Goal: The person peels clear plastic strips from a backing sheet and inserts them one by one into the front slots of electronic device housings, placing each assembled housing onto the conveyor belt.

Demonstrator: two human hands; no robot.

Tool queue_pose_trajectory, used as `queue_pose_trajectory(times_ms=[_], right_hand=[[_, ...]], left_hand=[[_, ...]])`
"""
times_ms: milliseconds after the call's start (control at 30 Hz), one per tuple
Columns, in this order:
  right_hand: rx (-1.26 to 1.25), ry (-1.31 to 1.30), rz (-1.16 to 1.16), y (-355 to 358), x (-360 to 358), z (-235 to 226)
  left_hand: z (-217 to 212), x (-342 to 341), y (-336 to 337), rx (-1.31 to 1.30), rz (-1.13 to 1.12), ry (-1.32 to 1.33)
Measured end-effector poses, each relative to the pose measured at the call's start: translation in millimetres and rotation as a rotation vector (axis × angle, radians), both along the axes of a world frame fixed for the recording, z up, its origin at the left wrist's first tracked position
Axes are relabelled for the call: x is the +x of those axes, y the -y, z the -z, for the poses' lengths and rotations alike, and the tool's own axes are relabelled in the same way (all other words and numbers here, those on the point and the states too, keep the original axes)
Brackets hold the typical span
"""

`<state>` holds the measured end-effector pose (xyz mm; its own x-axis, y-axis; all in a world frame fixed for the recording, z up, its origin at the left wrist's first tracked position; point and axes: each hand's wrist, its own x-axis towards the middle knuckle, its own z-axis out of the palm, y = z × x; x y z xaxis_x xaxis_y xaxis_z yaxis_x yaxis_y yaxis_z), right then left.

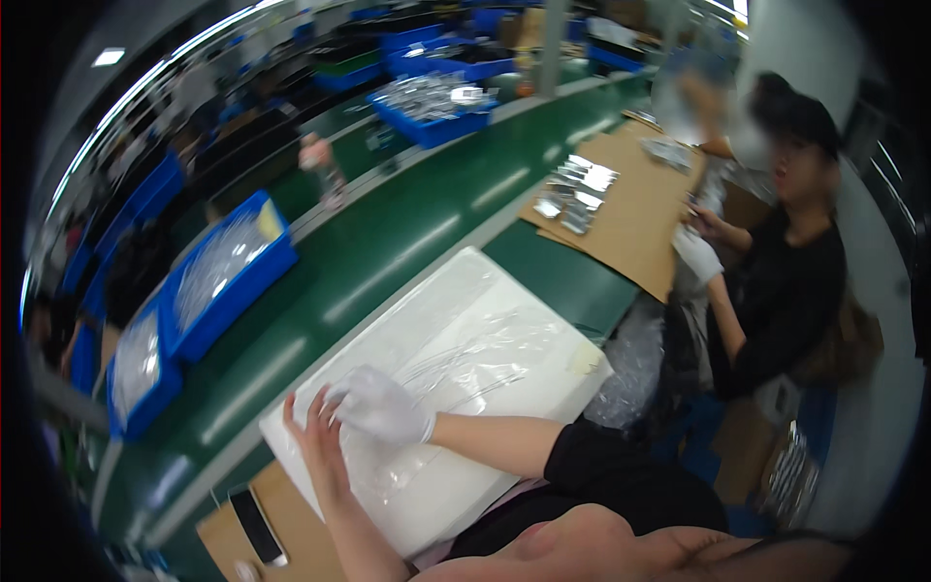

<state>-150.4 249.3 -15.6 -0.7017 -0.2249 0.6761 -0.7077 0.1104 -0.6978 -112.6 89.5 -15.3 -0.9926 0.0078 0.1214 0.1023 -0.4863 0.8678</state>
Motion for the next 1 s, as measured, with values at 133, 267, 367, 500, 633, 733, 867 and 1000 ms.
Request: queue_pose_trajectory(times_ms=[133,267,367,500,633,733,867,1000], right_hand=[[0.117,-0.091,0.093,-3,5,-10],[0.169,-0.014,0.08,-1,5,-16],[0.214,0.01,0.01,4,11,-11],[0.199,0.05,-0.03,2,15,-11],[0.213,0.101,-0.01,-6,8,4],[0.295,0.075,-0.06,-8,6,8],[0.165,0.177,0.006,2,13,-1],[0.171,0.119,0.034,3,12,-11]], left_hand=[[-9,1,-6,-0.108,-0.065,0.089],[-4,-2,-6,-0.26,-0.05,0.045],[-4,6,-2,-0.308,-0.034,0.042],[-5,10,-4,-0.378,-0.118,0.032],[-7,4,-8,-0.185,-0.107,0.04],[-11,5,-5,-0.198,-0.118,0.059],[-18,7,-3,-0.267,-0.107,0.093],[-23,10,-7,-0.339,-0.056,0.111]])
